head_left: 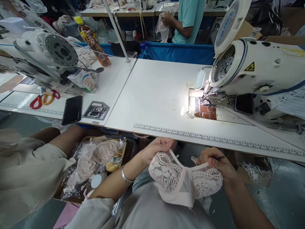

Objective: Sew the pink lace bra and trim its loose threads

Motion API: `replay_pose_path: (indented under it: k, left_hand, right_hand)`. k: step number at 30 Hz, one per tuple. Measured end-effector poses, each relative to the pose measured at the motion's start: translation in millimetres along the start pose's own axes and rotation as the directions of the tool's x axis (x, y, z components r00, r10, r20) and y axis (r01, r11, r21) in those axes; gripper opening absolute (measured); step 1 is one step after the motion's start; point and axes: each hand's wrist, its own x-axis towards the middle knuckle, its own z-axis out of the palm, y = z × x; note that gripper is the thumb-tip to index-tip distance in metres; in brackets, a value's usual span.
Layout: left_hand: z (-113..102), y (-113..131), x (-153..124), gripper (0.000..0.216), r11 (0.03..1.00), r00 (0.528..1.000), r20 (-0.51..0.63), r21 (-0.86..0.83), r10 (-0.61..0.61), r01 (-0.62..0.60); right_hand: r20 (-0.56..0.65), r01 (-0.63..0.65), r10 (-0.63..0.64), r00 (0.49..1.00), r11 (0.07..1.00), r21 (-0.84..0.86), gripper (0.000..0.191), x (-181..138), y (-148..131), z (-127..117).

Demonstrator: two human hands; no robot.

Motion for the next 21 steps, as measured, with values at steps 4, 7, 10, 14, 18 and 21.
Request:
replay_pose_path:
  k: [4,7,10,14,18,21]
  left_hand:
    - [-1.7,-0.3,1.5,0.057,1.000,1.000,0.004,-0.009,0.001,-0.001]
    - [-2.8,-0.6,1.1,0.057,1.000,1.000,0.001,-0.013,-0.004,0.004]
    - [-1.7,-1.2,0.2,0.056,1.000,1.000,-0.012,-0.019,-0.006,0.006]
    - [4.3,-3.7,6.5,0.058,0.999,0.999,0.004,-0.001,-0.037,0.037]
    - [3.5,1.3,23.8,0.059,0.985,0.997,0.055,0.164,-0.060,0.050]
    - [-2.5,16.7,31.3,0.054,0.854,0.998,-0.022,0.518,0.059,-0.039]
  right_hand:
    - [-0.037,-0.006,0.004,0.999,0.999,-0.040,0.059,-1.1,1.6,0.6]
    - [-0.051,-0.041,0.037,0.998,0.997,-0.071,0.062,-2.9,3.4,-1.9]
    - [-0.011,-0.021,0.020,1.000,0.996,-0.086,0.063,-2.7,1.9,-6.4]
    - [0.151,-0.019,0.072,0.986,0.945,-0.326,0.061,6.0,-7.8,-7.0]
    - [0.272,0.037,0.153,0.950,0.810,-0.585,0.057,14.5,-18.2,2.4]
    - [0.321,0.103,0.110,0.941,0.810,-0.578,0.055,7.5,-23.2,4.5]
